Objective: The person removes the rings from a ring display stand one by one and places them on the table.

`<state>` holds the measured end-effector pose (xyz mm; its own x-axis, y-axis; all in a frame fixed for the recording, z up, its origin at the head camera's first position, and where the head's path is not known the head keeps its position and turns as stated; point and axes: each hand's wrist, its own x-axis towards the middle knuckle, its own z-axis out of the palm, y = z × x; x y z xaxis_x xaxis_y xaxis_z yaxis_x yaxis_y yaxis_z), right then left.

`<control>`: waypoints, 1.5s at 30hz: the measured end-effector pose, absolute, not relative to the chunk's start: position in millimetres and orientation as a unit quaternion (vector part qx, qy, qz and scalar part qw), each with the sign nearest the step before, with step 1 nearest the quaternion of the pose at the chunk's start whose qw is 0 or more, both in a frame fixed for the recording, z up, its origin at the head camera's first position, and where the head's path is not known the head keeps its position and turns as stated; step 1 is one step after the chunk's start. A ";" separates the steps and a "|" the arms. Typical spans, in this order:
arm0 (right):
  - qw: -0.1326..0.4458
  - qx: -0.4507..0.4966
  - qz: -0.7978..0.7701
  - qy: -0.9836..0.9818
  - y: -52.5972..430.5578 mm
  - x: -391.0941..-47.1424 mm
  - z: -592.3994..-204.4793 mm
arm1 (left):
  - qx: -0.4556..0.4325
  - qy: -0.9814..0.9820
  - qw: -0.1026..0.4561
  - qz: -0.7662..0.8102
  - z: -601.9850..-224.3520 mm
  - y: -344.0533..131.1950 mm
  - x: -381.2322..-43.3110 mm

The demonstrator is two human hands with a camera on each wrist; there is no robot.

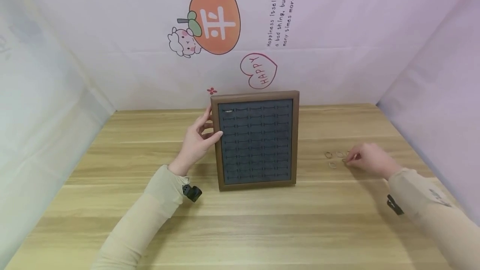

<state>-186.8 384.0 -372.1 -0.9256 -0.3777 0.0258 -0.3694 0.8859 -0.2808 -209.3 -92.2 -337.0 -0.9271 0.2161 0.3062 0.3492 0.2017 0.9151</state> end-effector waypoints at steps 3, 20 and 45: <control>0.011 -0.198 -0.139 0.970 382.1 -188.6 -373.6 | -0.184 -0.771 0.057 -0.608 -337.4 -92.4 -210.7; 0.058 -0.171 -0.172 0.968 391.2 -184.0 -360.3 | -0.186 -0.761 0.053 -0.619 -338.3 -87.1 -211.5; -0.083 -0.172 -0.283 0.940 320.0 -168.1 -297.7 | -0.187 -0.764 0.053 -0.615 -336.0 -91.2 -209.7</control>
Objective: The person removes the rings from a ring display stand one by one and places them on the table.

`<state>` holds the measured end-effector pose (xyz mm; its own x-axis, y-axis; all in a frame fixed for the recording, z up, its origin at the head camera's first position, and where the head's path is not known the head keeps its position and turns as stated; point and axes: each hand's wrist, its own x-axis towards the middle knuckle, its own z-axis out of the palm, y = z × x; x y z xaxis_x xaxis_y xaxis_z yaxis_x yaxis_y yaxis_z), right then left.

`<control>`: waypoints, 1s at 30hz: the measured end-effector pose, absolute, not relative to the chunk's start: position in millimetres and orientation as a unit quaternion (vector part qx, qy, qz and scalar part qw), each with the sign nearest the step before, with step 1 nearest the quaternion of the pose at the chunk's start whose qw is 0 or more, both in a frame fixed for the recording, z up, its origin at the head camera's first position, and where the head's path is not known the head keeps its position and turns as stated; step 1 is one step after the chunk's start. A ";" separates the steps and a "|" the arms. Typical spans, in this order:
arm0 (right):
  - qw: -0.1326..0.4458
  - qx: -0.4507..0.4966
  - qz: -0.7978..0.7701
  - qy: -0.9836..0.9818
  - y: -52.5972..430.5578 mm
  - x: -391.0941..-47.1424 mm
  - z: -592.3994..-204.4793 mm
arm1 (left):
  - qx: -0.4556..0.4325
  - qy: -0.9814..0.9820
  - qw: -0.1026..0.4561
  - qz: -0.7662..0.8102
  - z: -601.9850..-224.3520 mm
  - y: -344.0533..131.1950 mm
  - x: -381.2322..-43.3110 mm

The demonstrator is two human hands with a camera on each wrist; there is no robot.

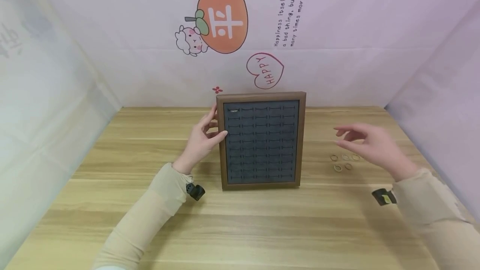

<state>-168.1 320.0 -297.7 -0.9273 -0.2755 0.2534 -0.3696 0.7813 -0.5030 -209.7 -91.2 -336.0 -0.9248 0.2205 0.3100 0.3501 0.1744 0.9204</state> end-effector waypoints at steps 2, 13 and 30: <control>0.094 0.186 0.286 -0.935 308.5 -167.9 -293.1 | -0.186 -0.765 0.053 -0.614 -335.4 -90.4 -209.9; 0.176 0.282 0.282 -0.900 245.7 -175.7 -279.3 | -0.182 -0.761 0.054 -0.620 -339.7 -89.2 -211.5; 0.183 0.317 0.326 -0.872 154.9 -205.1 -251.9 | -0.186 -0.761 0.058 -0.619 -338.5 -89.8 -209.9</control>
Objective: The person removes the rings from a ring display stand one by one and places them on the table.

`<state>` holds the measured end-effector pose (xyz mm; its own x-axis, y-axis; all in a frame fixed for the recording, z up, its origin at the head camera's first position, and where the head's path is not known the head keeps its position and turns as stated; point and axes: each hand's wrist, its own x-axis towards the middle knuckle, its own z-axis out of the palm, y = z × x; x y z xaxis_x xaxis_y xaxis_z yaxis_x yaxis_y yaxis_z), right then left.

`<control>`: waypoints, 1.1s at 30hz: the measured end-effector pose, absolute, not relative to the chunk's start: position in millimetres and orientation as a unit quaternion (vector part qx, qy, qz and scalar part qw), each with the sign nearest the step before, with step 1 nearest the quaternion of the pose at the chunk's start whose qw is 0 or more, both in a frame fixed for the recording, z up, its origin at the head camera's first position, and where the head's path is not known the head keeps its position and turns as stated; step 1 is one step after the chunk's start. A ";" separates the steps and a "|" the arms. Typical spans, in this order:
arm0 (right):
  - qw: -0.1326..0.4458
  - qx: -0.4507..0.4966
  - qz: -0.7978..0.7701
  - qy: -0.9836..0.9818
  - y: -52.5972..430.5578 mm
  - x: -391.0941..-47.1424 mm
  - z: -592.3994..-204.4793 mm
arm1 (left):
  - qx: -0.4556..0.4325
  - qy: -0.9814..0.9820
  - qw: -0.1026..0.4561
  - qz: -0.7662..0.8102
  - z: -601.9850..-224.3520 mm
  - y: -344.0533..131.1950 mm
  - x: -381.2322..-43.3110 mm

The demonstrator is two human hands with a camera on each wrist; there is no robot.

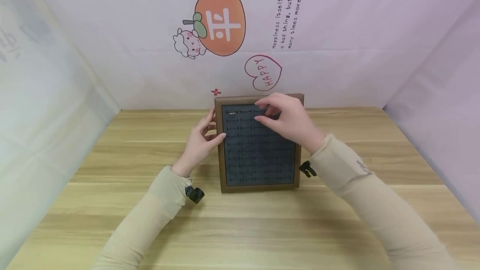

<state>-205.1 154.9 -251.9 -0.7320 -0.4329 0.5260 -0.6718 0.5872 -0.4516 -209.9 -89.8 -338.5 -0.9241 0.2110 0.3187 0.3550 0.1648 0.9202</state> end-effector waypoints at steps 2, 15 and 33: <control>0.180 0.318 0.317 -0.875 146.2 -206.1 -251.8 | -0.187 -0.761 0.057 -0.619 -339.1 -89.9 -210.1; 0.192 0.302 0.253 -0.899 104.8 -204.2 -257.5 | -0.196 -0.760 0.071 -0.615 -341.2 -91.1 -205.5; 0.233 0.321 0.191 -0.898 97.7 -210.4 -258.5 | -0.195 -0.757 0.067 -0.620 -341.8 -89.1 -208.7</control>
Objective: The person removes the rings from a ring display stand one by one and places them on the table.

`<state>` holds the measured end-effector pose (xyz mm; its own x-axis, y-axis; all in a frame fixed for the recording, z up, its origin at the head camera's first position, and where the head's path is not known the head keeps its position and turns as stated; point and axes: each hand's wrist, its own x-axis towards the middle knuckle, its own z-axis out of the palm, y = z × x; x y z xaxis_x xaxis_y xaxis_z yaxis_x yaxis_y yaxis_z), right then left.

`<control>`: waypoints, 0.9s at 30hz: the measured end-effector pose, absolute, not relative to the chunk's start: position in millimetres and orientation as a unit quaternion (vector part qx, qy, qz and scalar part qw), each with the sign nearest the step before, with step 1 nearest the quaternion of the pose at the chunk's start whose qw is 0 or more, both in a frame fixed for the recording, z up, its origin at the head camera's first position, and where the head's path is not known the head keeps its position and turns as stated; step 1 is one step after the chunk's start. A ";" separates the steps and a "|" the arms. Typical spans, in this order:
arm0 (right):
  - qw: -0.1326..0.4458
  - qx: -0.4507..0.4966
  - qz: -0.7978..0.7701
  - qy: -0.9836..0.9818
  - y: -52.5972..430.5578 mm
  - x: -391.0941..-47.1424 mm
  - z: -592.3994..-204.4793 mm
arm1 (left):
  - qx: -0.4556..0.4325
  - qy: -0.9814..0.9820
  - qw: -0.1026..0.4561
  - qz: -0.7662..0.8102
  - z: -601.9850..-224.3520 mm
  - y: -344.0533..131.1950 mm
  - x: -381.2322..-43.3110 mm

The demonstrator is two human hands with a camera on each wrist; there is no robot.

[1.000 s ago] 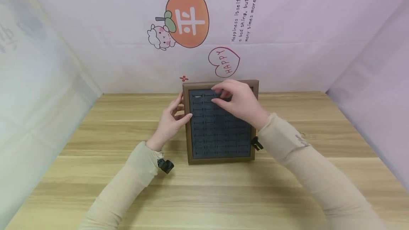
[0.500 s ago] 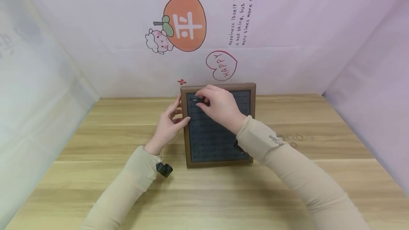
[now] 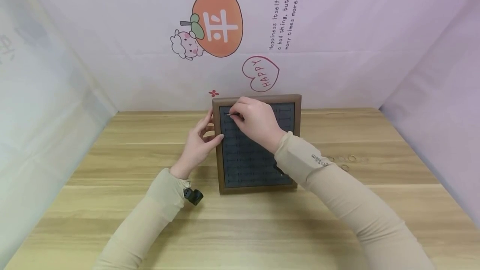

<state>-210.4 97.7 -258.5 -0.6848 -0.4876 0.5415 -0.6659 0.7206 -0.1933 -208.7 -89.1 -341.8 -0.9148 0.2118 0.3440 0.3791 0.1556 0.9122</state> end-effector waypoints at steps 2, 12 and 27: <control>0.232 0.320 0.193 -0.898 97.5 -210.5 -258.2 | -0.196 -0.756 0.068 -0.620 -341.3 -89.0 -208.8; 0.220 0.319 0.204 -0.899 98.3 -211.1 -256.6 | -0.196 -0.756 0.069 -0.621 -340.6 -88.9 -208.8; 0.219 0.321 0.257 -0.885 101.5 -211.8 -262.7 | -0.197 -0.757 0.064 -0.620 -340.6 -90.3 -207.1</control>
<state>-211.8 101.5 -262.7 -0.6979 -0.4561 0.5523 -0.6807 0.6621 -0.3135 -207.1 -90.3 -340.6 -0.9143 0.2178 0.3415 0.3775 0.1530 0.9133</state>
